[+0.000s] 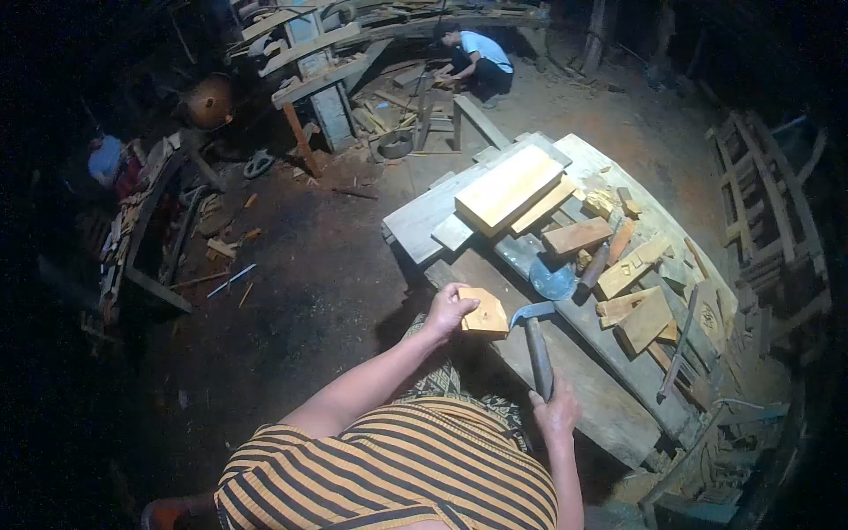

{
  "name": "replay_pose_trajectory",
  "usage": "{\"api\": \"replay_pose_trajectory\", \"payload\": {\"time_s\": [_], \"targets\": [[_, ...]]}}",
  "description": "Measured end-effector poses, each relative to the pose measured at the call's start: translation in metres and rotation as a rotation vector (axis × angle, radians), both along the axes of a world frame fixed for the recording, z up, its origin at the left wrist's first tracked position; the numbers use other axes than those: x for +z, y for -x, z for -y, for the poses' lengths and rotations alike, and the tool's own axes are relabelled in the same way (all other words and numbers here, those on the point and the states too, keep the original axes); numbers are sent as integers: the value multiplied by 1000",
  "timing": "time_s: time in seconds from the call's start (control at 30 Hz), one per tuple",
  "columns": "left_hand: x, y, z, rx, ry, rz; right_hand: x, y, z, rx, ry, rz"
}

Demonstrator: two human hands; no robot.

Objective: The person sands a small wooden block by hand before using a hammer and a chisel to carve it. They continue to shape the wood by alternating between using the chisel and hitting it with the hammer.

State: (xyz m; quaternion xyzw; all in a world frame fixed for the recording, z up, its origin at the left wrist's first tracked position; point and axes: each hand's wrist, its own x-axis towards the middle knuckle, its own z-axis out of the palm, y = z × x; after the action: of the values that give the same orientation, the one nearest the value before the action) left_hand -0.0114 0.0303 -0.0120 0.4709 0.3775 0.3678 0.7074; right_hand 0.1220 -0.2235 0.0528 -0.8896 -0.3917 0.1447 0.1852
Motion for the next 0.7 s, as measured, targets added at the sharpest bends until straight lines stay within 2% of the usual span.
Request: {"api": "replay_pose_trajectory", "payload": {"time_s": [0.2,0.37,0.43,0.5,0.6,0.67,0.7], "targets": [[20,11,14,166,182,35,2,3,3,-8,-24,5],[21,16,24,198,146,5,9,2,2,-13,-46,-4],[23,23,25,84,70,-92,0,-3,4,-13,-65,-19],[24,26,24,70,7,-114,-1,-5,4,-12,-82,-36],[41,33,28,-183,30,-121,1,-11,5,-57,-64,-102],[20,27,23,-219,45,-78,-7,-23,8,-15,-166,-298],[12,24,23,-250,61,-34,-2,-25,7,-33,-164,-299]]}}
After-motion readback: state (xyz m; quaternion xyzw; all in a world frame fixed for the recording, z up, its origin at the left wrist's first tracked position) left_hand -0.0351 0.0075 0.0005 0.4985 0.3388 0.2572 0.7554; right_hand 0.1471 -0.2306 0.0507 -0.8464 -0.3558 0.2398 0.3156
